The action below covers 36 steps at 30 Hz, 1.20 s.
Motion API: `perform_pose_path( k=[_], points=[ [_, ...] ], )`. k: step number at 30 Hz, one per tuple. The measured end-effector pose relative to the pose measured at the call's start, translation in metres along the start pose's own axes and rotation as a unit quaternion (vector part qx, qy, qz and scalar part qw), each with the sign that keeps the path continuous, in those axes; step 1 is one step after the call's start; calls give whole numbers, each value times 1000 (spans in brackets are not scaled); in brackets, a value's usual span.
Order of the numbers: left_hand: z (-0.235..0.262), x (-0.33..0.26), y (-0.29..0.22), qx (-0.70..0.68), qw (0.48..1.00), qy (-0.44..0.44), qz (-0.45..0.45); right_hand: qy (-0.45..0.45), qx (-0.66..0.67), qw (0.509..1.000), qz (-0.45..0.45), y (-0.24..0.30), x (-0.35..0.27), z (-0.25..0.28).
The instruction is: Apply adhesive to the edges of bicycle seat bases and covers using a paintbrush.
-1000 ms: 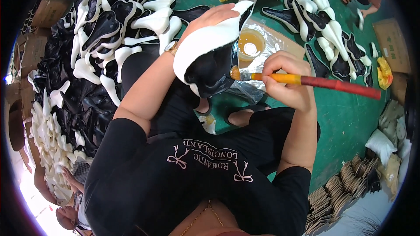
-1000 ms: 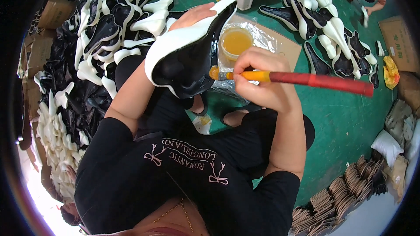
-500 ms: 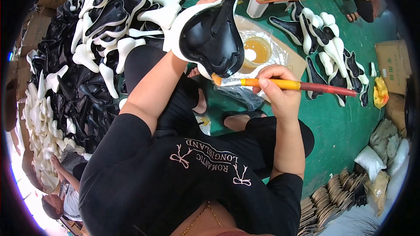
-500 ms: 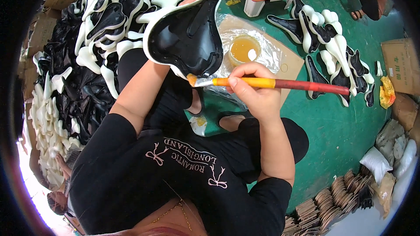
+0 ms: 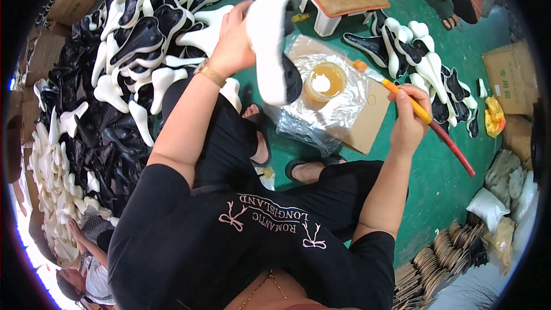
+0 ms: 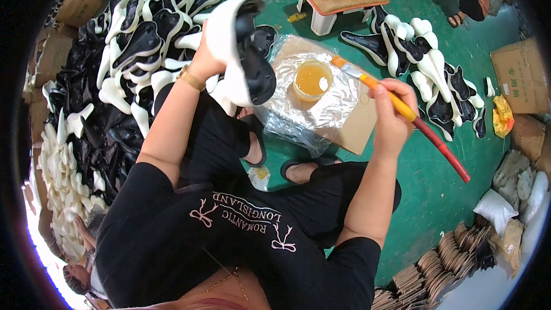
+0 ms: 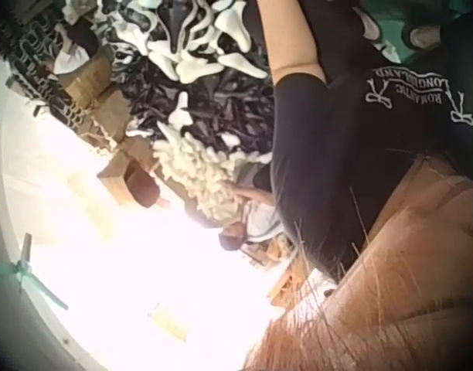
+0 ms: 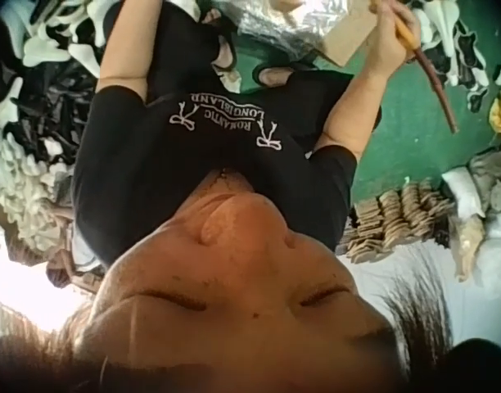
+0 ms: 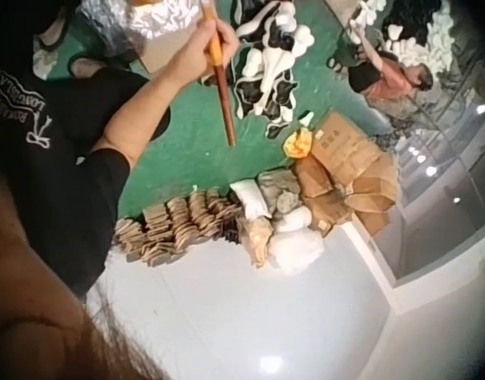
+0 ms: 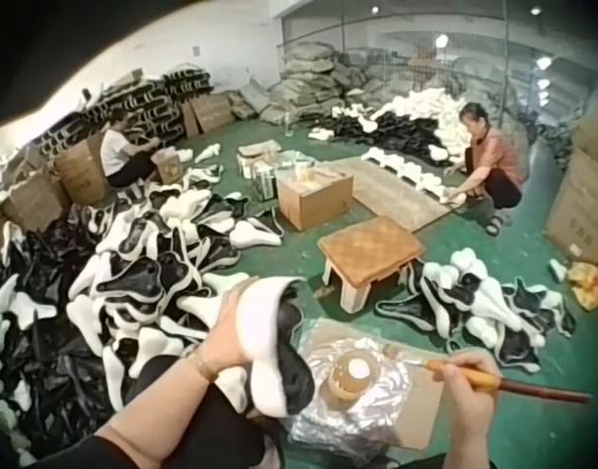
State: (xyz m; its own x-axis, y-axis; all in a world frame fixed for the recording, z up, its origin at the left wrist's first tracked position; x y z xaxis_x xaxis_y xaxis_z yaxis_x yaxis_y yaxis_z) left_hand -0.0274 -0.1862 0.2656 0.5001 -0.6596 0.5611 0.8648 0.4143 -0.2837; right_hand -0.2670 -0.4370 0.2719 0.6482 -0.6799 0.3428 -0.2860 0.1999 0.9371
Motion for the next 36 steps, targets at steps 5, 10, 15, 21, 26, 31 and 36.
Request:
perform_pose_path(
  k=[5,10,15,21,26,31,36],
  points=[
    [14,3,-23,-19,1000,3,3,-108,122,986,27,18,5,30],
    [16,12,-71,59,996,3,-66,58,-35,992,110,36,-10,-31],
    [17,15,-90,49,996,7,-72,144,-182,947,223,50,-12,-50],
    [19,16,-77,77,996,4,-46,-7,-108,987,119,45,-4,3],
    [16,17,-69,85,996,9,-37,48,-307,922,233,47,4,9],
    [-21,34,-52,-66,988,72,118,-207,-84,968,118,31,8,99],
    [-14,92,-127,-401,915,-38,-4,-260,-3,955,144,22,3,162]
  ],
)
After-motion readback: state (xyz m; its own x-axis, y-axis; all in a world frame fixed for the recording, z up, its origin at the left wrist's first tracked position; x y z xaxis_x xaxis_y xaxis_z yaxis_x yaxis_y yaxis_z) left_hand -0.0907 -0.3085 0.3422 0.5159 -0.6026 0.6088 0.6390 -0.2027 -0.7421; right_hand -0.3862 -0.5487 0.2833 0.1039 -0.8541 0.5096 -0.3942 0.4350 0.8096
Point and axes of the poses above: each hand's wrist, its own x-axis towards the middle knuckle, its own z-axis out of the back of the hand, y = z × x, the point moved 7 cm from there along x, towards the middle knuckle
